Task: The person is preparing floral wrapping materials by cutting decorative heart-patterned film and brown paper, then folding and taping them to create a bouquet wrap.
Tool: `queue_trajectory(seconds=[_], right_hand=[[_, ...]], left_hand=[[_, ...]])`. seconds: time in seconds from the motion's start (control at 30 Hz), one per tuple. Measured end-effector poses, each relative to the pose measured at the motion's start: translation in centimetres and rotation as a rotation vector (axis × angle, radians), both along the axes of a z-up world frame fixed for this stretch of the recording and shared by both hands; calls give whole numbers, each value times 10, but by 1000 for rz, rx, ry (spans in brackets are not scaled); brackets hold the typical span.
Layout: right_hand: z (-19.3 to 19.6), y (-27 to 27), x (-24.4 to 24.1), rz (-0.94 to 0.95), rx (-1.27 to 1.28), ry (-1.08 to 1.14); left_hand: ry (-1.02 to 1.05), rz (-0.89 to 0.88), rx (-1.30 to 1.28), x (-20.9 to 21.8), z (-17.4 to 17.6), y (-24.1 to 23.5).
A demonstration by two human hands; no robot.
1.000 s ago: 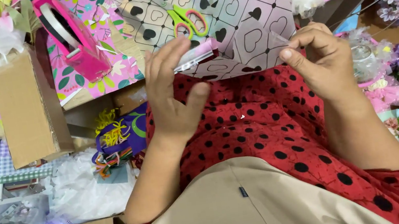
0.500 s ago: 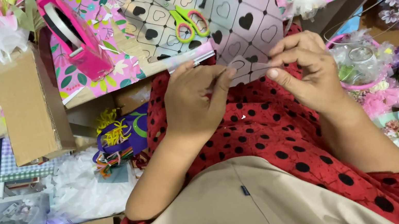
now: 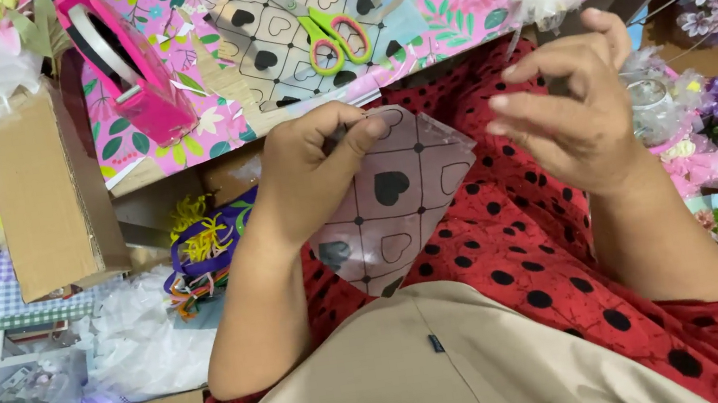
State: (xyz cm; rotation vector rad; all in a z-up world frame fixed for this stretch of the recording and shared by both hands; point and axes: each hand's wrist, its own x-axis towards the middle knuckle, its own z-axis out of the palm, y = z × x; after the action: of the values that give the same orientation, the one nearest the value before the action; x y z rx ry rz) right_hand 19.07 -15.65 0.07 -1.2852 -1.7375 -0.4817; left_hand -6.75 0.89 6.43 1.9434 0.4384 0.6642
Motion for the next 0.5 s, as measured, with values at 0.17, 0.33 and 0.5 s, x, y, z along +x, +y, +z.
queue_trajectory(seconds=[0.17,0.33,0.5], right_hand=[[7,11,-13,67,251,-312],[12,11,-19,69,227,-303],[-4,10,-7,-59,284,-208]], left_hand=[[64,-92,-147,6,-21,17],[-18,-153,-358,15,-30,17],[-229,113,-239,10,-30,13]])
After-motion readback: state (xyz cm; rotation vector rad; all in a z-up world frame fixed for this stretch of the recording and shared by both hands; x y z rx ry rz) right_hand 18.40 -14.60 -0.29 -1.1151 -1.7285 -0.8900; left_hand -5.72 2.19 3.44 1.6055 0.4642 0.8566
